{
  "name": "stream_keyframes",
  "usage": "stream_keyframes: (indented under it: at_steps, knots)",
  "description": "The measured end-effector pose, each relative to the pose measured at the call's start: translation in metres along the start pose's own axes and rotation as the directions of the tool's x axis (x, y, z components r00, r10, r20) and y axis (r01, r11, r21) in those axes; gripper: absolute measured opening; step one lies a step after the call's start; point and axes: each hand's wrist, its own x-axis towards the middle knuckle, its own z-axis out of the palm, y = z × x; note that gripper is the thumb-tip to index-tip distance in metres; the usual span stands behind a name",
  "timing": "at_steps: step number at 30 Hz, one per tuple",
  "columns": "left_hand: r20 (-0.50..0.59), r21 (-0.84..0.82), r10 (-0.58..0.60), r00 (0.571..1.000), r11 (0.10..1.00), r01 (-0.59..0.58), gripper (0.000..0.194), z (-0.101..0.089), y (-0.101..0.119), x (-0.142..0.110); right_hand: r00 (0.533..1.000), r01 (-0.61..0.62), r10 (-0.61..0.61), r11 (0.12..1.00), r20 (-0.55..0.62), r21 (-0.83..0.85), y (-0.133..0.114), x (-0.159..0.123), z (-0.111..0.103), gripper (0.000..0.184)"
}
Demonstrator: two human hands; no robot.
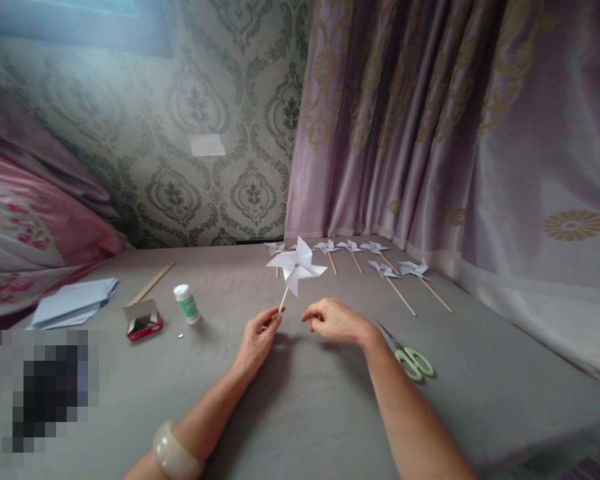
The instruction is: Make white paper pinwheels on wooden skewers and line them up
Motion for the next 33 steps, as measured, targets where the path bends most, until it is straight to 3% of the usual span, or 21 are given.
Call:
stream_keyframes:
  at_steps: [1,3,5,6,7,8,9,11,13,14,16,18,20,21,22,24,25,27,28,30,33]
  knots:
    - [0.002,-0.001,-0.010,1.000,1.000,0.010,0.048,0.000,0.001,-0.001,1.000,0.028,-0.028,0.997,0.000,0.075,-0.001,0.001,-0.001,0.031]
    - [0.006,-0.001,-0.016,1.000,1.000,0.016,0.047,0.001,0.004,-0.002,0.977,0.040,-0.001,0.983,-0.212,0.178,-0.002,0.003,-0.006,0.031]
    - [0.010,0.003,-0.004,1.000,1.000,0.004,0.045,0.001,0.004,-0.002,0.861,0.012,0.081,0.984,-0.503,0.179,-0.003,0.004,-0.012,0.037]
    - [0.013,0.006,0.001,1.000,1.000,-0.001,0.044,0.001,0.005,-0.003,0.801,-0.028,0.111,0.989,-0.588,0.148,-0.002,0.005,-0.013,0.041]
    - [0.015,0.007,0.003,1.000,1.000,-0.003,0.044,0.001,0.004,-0.003,0.782,-0.078,0.124,0.992,-0.611,0.101,-0.001,0.004,-0.013,0.045]
    - [0.016,0.006,0.001,1.000,1.000,-0.001,0.044,0.001,0.004,-0.003,0.817,-0.117,0.121,0.992,-0.564,0.044,-0.001,0.003,-0.012,0.045]
    - [0.017,0.005,-0.004,1.000,1.000,0.004,0.045,0.001,0.004,-0.003,0.890,-0.122,0.108,0.993,-0.443,-0.003,0.000,0.002,-0.009,0.044]
    - [0.022,0.003,-0.018,1.000,1.000,0.018,0.048,0.001,0.004,-0.002,0.995,-0.043,0.042,0.999,-0.096,-0.007,0.001,-0.001,-0.004,0.036]
    - [0.023,0.004,-0.028,0.999,1.000,0.028,0.049,0.001,0.003,-0.002,0.996,0.024,-0.033,0.995,0.084,0.099,0.000,-0.002,-0.001,0.031]
    - [0.022,0.004,-0.031,0.999,1.000,0.030,0.050,0.001,0.003,-0.001,0.998,0.025,-0.033,0.988,0.046,0.155,0.000,-0.001,-0.001,0.029]
    - [0.015,0.003,-0.029,0.999,1.000,0.029,0.049,0.002,0.004,-0.001,0.977,0.020,0.032,0.971,-0.213,0.238,0.000,0.002,-0.006,0.027]
    - [0.008,0.001,-0.024,1.000,1.000,0.024,0.049,0.002,0.004,-0.001,0.868,0.016,0.122,0.962,-0.482,0.272,0.000,0.005,-0.011,0.029]
    - [0.001,0.001,-0.020,1.000,1.000,0.020,0.049,0.002,0.004,-0.001,0.778,-0.028,0.181,0.967,-0.602,0.255,0.000,0.007,-0.013,0.036]
    - [0.001,0.002,-0.022,1.000,1.000,0.022,0.049,0.002,0.004,-0.001,0.777,-0.062,0.194,0.970,-0.599,0.234,-0.002,0.008,-0.012,0.039]
    - [0.003,0.003,-0.025,1.000,1.000,0.025,0.049,0.002,0.003,-0.001,0.814,-0.083,0.188,0.974,-0.549,0.211,-0.004,0.007,-0.010,0.041]
    - [0.000,0.001,-0.027,1.000,1.000,0.027,0.049,0.002,0.002,0.000,0.952,-0.037,0.093,0.981,-0.290,0.191,-0.011,0.004,-0.004,0.041]
    - [-0.003,-0.003,-0.025,1.000,1.000,0.025,0.049,0.002,0.001,0.000,0.993,0.014,0.011,0.977,-0.116,0.211,-0.015,0.002,-0.001,0.039]
    - [-0.002,-0.008,-0.020,1.000,1.000,0.020,0.048,0.002,0.000,0.000,0.989,0.079,-0.109,0.957,0.094,0.278,-0.021,-0.001,0.002,0.036]
    - [0.001,-0.008,-0.021,1.000,1.000,0.021,0.048,0.002,-0.001,0.000,0.989,0.082,-0.116,0.950,0.094,0.303,-0.023,-0.002,0.002,0.033]
    - [0.014,-0.004,-0.030,0.999,1.000,0.030,0.049,0.002,-0.002,0.000,0.997,0.052,-0.029,0.940,-0.075,0.337,-0.022,-0.002,-0.001,0.028]
    - [0.020,0.001,-0.043,0.999,0.999,0.043,0.051,0.002,-0.003,-0.001,0.907,0.047,0.126,0.919,-0.403,0.392,-0.013,0.003,-0.009,0.030]
